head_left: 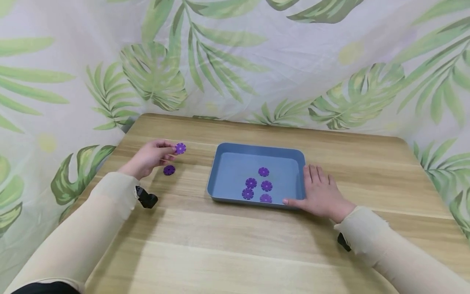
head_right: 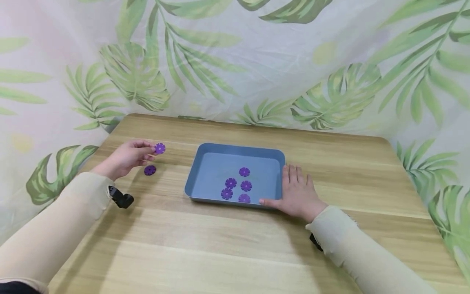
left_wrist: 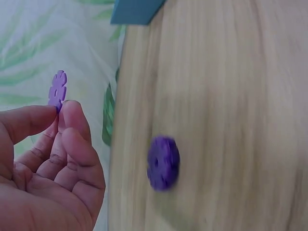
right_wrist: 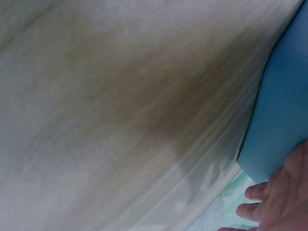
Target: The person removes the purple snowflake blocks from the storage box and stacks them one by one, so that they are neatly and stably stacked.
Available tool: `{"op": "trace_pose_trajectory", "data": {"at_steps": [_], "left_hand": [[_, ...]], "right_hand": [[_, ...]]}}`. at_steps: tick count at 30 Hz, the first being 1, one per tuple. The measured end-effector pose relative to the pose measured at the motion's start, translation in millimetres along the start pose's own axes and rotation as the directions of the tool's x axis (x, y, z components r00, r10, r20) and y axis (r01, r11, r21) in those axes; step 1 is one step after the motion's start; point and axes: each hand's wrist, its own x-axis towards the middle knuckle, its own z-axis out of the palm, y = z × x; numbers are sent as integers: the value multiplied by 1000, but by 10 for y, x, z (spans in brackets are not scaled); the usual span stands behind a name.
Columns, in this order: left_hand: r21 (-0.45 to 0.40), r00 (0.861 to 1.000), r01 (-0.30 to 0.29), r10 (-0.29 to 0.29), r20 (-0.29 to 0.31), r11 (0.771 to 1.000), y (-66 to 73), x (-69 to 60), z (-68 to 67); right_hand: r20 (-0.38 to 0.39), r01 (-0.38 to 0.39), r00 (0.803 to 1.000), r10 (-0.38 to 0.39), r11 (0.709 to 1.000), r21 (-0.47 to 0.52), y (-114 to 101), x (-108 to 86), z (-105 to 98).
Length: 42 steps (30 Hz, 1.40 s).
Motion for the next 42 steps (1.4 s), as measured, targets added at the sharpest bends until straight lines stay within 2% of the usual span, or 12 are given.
{"op": "trace_pose_trajectory", "data": {"at_steps": [7,17,22,27,34,42], "left_hand": [[67,999,32,-31,-24,997,-117,-60,-186],[64,997,71,-71,-14,995,-284,-134,-366],[43,995,94,-95,14,995,-342,-178,-368],[70,994,104,-106,30,992,-377,-230,-369],[74,992,117,-120,46,990,-404,-239,-328],[81,985,166,-170,42,983,-409,-218,-314]], "right_hand": [[14,0,1000,0,1000,7,17,8,-2],[25,-12,1000,11,1000,25,-9,-2,-19],[32,-25,999,24,999,24,-1,-19,-29],[24,-13,1000,13,1000,15,-4,0,-31],[22,-8,1000,7,1000,14,-1,4,-20],[17,-8,1000,7,1000,13,6,7,-18]]}}
